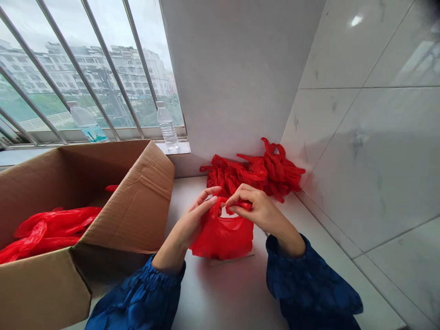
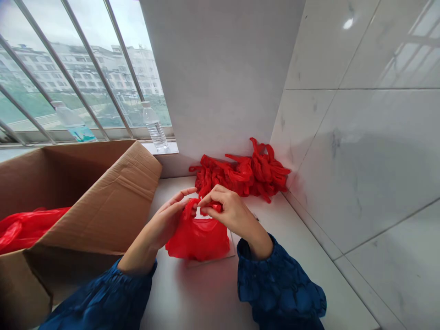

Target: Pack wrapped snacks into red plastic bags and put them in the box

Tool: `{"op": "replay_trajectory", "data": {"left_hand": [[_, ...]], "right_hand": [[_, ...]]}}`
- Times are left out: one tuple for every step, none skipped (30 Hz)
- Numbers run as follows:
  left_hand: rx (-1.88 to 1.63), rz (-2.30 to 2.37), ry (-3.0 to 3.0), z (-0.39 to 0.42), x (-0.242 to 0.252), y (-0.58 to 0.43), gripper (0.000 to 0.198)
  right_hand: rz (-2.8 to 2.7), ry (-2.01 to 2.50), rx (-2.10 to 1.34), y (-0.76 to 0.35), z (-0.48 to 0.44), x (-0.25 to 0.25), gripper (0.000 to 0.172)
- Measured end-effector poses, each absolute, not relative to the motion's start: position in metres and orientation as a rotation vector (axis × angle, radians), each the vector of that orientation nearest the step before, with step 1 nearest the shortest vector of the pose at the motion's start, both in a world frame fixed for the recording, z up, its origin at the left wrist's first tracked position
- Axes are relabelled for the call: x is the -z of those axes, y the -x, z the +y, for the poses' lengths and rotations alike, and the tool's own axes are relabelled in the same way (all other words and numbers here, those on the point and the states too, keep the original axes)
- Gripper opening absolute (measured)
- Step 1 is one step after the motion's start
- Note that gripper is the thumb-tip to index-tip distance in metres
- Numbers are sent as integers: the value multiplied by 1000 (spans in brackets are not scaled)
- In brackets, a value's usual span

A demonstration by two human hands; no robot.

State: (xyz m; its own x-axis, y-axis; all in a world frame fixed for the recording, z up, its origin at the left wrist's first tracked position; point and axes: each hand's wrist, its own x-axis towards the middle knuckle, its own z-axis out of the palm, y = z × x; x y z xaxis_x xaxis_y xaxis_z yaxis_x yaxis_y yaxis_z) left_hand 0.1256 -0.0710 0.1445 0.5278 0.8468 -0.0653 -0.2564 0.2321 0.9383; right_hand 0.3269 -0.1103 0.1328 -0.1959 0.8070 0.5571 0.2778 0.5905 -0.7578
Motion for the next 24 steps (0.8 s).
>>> {"op": "replay_trajectory", "data": {"left_hand": [[-853,667,-1082,-72,-145,-125,44],[-858,669,-1096,-73,-145,-125,43],[-854,673,-1119,-73,-146,-125,42],[-839,679,-1147,-74,-146,-124,43],[-817,686,-1179,-74,-146,-124,44],[-793,692,-1211,-75,-146,-123,44],[-776,697,-1243,-75,-145,-122,43],[-773,700,-1271,-75,-144,-122,41],[-784,700,-1294,-76,-144,-121,38],[-809,701,-1312,-76,-143,-120,34],[-841,703,-1326,-76,-142,-119,30],[-877,706,-1339,-76,-142,-119,27],[-912,709,-1355,-76,-142,-118,25],[-944,719,-1379,-75,-142,-117,23],[-979,737,-1409,-74,-142,-116,22],[-1026,763,-1445,-73,-142,-115,22],[-1092,802,-1485,-71,-142,-114,22],[-1171,847,-1519,-69,-143,-112,22],[-1251,892,-1544,-65,-142,-111,23],[-1319,930,-1558,-62,-142,-109,23],[-1368,956,-1563,-58,-141,-107,24],[-1393,973,-1562,-55,-139,-105,24],[-1402,983,-1555,-51,-138,-103,25],[-1403,988,-1546,-48,-136,-102,25]], "right_hand": [[-1738,954,-524,-324,-111,-133,6],[-1714,1007,-433,-321,-111,-133,8],[-1684,1041,-354,-318,-111,-133,10],[-1657,1053,-299,-315,-110,-133,12],[-1639,1044,-272,-312,-110,-133,14],[-1628,1022,-263,-310,-110,-133,17],[-1625,994,-263,-309,-111,-133,20],[-1631,968,-262,-309,-111,-133,23],[-1640,950,-254,-310,-112,-133,25],[-1648,941,-236,-311,-113,-134,27],[-1657,939,-213,-313,-113,-134,28],[-1671,943,-190,-316,-114,-134,30],[-1688,952,-170,-319,-114,-135,31],[-1710,963,-157,-323,-115,-135,33],[-1738,981,-158,-327,-116,-136,34],[-1769,1000,-179,-331,-118,-136,36],[-1797,1021,-221,-336,-120,-137,37],[-1818,1048,-280,-341,-123,-138,37],[-1831,1083,-350,-347,-127,-139,37],[-1837,1119,-423,-352,-131,-140,37],[-1836,1156,-489,-357,-135,-142,36],[-1833,1190,-544,-361,-138,-143,36],[-1831,1220,-589,-364,-141,-143,35],[-1834,1241,-627,-366,-143,-144,35]]}}
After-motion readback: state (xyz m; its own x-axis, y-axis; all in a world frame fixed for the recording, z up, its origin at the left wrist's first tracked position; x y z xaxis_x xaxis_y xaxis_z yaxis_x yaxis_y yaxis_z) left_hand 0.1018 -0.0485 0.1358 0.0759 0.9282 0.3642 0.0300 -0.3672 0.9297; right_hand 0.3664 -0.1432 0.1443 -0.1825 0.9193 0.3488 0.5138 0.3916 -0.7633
